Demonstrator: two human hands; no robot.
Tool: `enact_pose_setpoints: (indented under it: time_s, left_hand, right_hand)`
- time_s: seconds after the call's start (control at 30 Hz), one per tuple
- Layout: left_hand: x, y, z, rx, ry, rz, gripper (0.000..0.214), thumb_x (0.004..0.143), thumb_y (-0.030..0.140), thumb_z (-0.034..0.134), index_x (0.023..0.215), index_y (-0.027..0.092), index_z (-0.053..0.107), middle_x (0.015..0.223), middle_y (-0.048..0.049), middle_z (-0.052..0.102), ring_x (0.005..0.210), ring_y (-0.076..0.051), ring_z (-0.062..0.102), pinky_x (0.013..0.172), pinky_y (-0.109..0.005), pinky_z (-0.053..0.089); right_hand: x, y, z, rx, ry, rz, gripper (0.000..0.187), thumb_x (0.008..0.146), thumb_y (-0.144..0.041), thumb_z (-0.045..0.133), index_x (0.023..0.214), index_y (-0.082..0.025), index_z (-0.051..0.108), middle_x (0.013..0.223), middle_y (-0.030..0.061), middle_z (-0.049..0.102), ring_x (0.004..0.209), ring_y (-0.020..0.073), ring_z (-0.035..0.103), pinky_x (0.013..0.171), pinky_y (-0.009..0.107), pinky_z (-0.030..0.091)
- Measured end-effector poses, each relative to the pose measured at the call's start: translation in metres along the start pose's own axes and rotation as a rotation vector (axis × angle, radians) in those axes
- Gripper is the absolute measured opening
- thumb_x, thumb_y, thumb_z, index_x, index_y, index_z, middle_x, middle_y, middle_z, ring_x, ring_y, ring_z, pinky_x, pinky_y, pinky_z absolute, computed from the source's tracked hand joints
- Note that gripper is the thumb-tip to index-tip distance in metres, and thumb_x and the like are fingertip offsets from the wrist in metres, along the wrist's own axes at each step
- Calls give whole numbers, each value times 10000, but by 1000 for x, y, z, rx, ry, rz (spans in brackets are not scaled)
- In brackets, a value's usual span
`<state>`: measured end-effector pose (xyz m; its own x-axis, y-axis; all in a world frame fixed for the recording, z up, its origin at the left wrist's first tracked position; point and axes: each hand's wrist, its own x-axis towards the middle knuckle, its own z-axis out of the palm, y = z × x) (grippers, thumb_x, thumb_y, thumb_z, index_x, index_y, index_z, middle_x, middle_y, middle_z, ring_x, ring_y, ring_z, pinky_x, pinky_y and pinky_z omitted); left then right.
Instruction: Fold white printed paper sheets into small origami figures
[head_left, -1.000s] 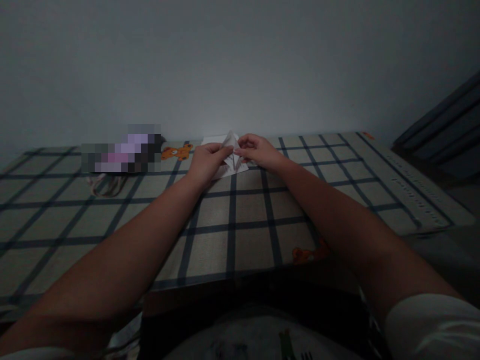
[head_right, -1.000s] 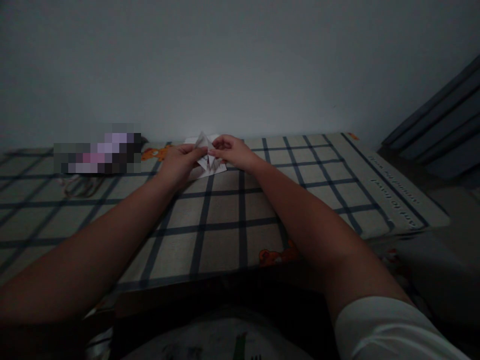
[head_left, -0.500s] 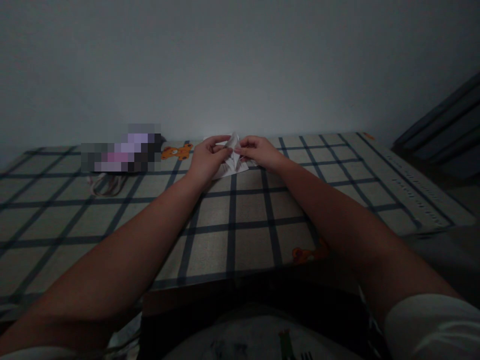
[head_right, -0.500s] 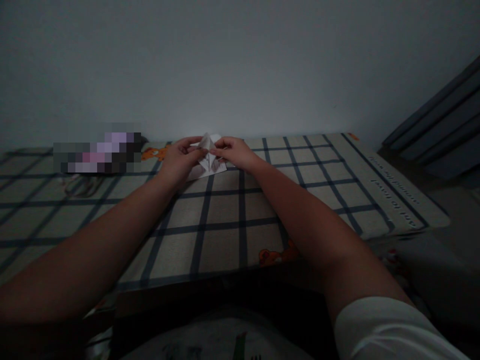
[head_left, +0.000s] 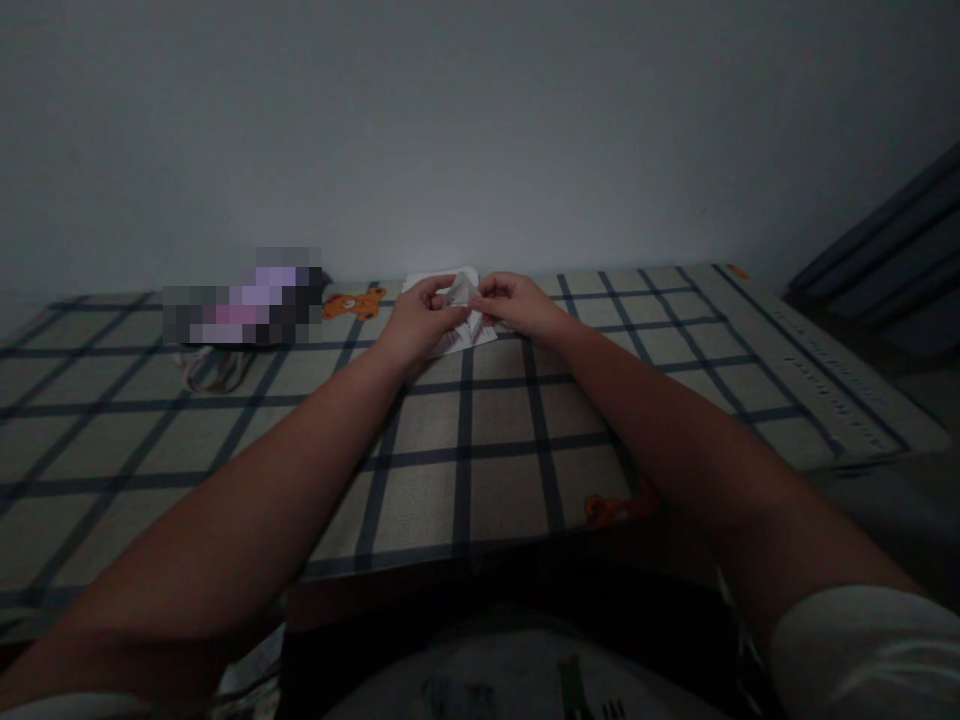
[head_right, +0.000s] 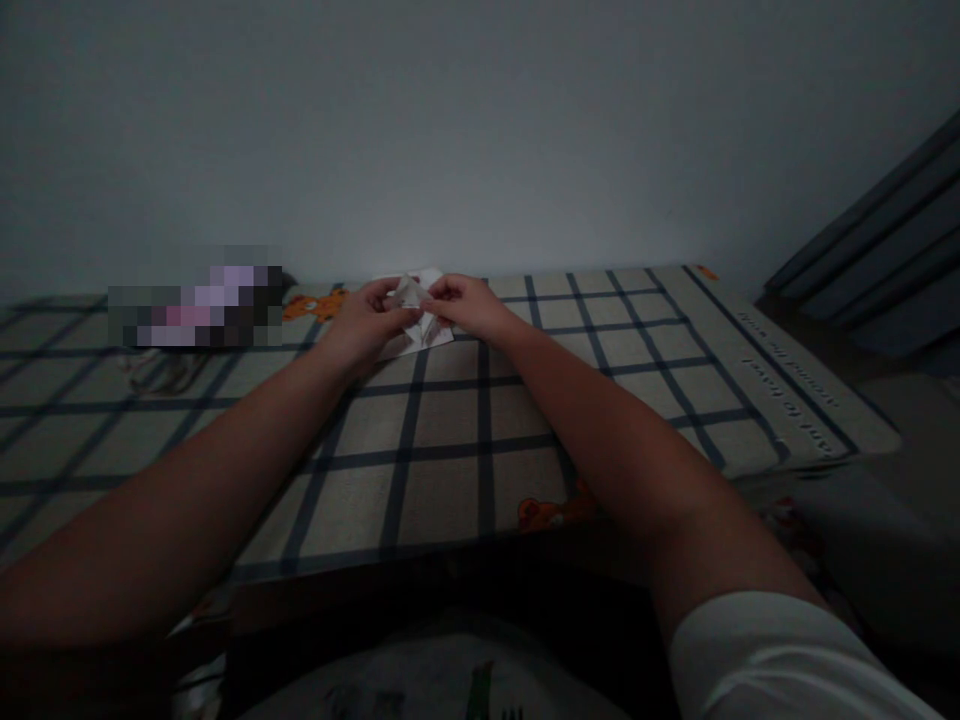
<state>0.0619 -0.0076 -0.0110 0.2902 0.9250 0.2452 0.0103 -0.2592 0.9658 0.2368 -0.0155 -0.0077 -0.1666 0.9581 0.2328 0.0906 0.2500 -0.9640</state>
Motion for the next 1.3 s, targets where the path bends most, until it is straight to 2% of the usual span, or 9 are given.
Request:
enact_pose_setpoints:
  time_s: [0.1,0.23,0.37,0.47,0.6,0.67,0.73,0.93,1.3]
  left_hand:
    - [1,0,-1,18,15,8,517,620,197,729,1130,153,665,866,-30,716,698,-138,637,668,-253,494]
    - [0,2,0,28,-36,-29,451,628,187,718,1077,153,684,820,-25,706,631,-126,603,595,-238,460]
    - [-2,4,1,66,-34,-26,364,637,196,707,1000,164,708,795,-24,702,631,-133,598,580,-236,453]
    - [-2,5,0,99,-17,-31,317,693,313,699,974,168,718,794,-35,700,669,-164,619,598,-261,481]
    - [-3,9,-4,296,2,119,350,744,474,699,912,170,746,876,-54,725,804,-193,636,721,-282,493]
    - [-4,11,-5,333,15,222,352,751,487,708,895,169,752,943,-60,736,896,-202,639,820,-286,480]
    - [-5,13,-5,311,26,254,352,749,490,719,888,169,756,954,-60,740,905,-199,642,834,-281,473]
    - [-3,9,-5,221,78,170,332,697,493,769,788,174,757,778,-36,718,727,-169,613,685,-268,461]
    - [-2,8,-2,98,113,136,326,666,461,789,823,176,753,820,-49,729,755,-178,630,701,-287,496]
  right_hand:
    - [-2,-2,-1,2,-12,4,111,815,-222,697,845,-145,624,715,-23,604,582,69,534,554,204,433]
    - [-3,-2,-6,-82,8,-92,183,795,-303,719,860,-136,683,810,12,642,656,87,555,611,226,447]
    - [-4,-4,-8,-145,3,-71,220,800,-349,705,820,-131,680,698,1,609,640,100,525,610,241,422]
    - [-6,-8,-6,-155,23,-45,189,810,-312,683,779,-128,659,651,-6,583,617,100,502,612,247,420]
    - [-6,-7,-5,-171,23,-68,185,800,-307,678,757,-131,643,652,-6,573,621,101,497,601,241,398]
    - [-5,-5,-5,-186,8,-85,202,796,-331,678,757,-137,637,650,-10,567,620,101,493,597,239,386]
    - [-4,-3,-6,-192,-14,-99,226,793,-358,677,761,-139,636,651,-14,563,621,100,490,603,239,385]
    - [-5,-4,-5,-182,-59,-121,268,775,-399,688,788,-133,653,691,-9,580,653,104,502,632,250,392]
    - [-4,-3,-5,-186,-97,-137,260,774,-396,691,813,-139,681,728,-2,614,679,107,516,652,250,406]
